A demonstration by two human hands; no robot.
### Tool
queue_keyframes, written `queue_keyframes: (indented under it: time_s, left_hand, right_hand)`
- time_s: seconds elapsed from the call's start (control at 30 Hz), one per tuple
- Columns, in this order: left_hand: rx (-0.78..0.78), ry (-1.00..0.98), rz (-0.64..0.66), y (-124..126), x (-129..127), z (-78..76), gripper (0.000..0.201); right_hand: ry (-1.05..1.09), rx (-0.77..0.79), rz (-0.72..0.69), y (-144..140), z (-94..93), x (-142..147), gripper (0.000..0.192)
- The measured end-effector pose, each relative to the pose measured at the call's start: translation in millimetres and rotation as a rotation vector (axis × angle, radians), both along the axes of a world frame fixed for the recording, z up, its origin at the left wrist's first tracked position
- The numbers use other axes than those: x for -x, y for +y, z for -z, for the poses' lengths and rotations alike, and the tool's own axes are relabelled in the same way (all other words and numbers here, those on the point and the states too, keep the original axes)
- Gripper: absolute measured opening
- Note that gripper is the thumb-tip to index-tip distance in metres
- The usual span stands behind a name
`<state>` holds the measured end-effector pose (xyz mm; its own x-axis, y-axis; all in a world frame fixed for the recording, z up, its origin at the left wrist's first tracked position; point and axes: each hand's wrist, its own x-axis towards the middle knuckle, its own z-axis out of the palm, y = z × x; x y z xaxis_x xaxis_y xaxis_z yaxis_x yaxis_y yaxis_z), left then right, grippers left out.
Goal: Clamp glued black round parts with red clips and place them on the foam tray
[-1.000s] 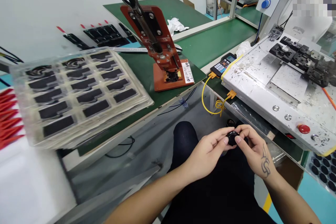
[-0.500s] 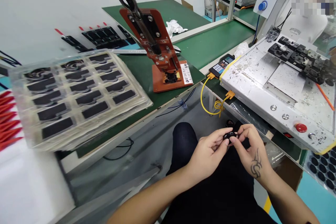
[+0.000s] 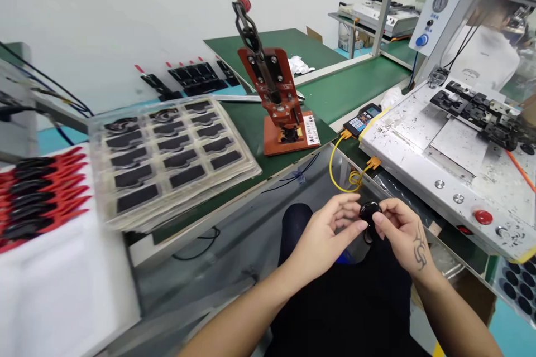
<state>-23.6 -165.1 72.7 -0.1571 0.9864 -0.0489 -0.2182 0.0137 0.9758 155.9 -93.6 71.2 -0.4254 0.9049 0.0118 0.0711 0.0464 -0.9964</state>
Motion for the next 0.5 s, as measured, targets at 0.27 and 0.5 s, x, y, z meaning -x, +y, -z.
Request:
queue_keyframes:
  time_s: [0.27, 0.5]
  left_hand:
    - [0.042, 0.050, -0.013, -3.2, -4.1, -2.4, 0.017]
    - [-0.006, 0.192, -0.078, -3.1, -3.1, 0.1, 0.015]
  right_hand:
    - [-0.004, 0.020, -0.021, -6.7, -0.1, 6.0, 0.031]
    - [-0.016, 0.001, -0.001, -8.3, 0.4, 8.0, 0.031]
